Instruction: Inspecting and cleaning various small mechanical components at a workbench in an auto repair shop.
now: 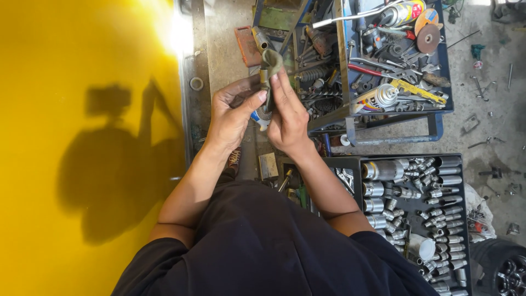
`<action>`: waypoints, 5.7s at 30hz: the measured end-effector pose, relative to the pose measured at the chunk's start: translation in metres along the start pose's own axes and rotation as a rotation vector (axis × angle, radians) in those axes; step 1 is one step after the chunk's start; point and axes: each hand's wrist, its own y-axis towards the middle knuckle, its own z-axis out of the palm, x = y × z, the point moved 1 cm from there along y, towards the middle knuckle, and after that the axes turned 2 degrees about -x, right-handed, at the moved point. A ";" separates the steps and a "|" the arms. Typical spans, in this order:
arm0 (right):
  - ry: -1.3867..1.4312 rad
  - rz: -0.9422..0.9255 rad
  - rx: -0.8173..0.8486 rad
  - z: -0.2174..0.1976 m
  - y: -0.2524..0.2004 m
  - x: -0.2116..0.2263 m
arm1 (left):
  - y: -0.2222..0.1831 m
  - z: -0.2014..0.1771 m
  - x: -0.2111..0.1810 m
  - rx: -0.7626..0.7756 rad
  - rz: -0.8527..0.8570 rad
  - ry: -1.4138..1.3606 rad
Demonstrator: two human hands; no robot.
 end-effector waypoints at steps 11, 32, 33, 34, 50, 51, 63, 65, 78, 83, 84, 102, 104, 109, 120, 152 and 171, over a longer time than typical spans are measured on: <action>-0.012 -0.070 -0.014 -0.007 -0.007 -0.001 | 0.004 0.006 0.009 0.016 -0.069 -0.076; -0.107 0.077 0.085 -0.033 0.003 0.001 | 0.032 0.020 0.038 0.046 -0.030 0.287; -0.097 0.085 0.076 -0.036 0.008 0.005 | 0.031 0.021 0.040 0.085 -0.022 0.321; -0.102 0.092 0.072 -0.035 0.007 0.006 | 0.033 0.024 0.038 0.091 -0.029 0.320; -0.155 0.186 -0.103 -0.006 0.016 -0.063 | 0.108 0.032 0.083 0.021 -0.121 0.286; -0.159 0.176 -0.097 -0.004 0.018 -0.062 | 0.115 0.029 0.087 0.019 -0.096 0.272; -0.135 0.152 -0.100 0.000 0.024 -0.082 | 0.127 0.035 0.081 -0.001 -0.109 0.189; -0.115 0.165 -0.116 -0.002 0.031 -0.087 | 0.124 0.038 0.084 -0.048 -0.130 0.302; -0.227 0.206 -0.119 0.007 0.037 -0.109 | 0.134 0.032 0.099 -0.156 -0.079 0.416; -0.254 0.137 -0.066 0.005 0.030 -0.099 | 0.153 0.022 0.101 -0.117 -0.178 0.236; -0.246 0.123 -0.063 0.008 0.028 -0.102 | 0.157 0.012 0.110 -0.110 -0.145 0.211; -0.163 0.213 -0.201 0.023 0.037 -0.140 | 0.180 0.003 0.137 -0.032 -0.114 0.087; -0.155 0.235 -0.219 0.019 0.041 -0.139 | 0.177 0.002 0.145 -0.067 -0.142 0.201; -0.131 0.285 -0.226 0.028 0.027 -0.139 | 0.177 -0.010 0.155 -0.088 -0.150 0.266; -0.156 0.299 -0.196 0.022 0.007 -0.141 | 0.181 -0.020 0.179 -0.051 -0.185 0.051; -0.143 0.327 -0.261 -0.007 0.018 -0.142 | 0.177 -0.007 0.188 0.023 -0.238 0.235; -0.208 0.272 -0.248 0.000 0.001 -0.134 | 0.163 -0.002 0.176 -0.035 -0.215 0.352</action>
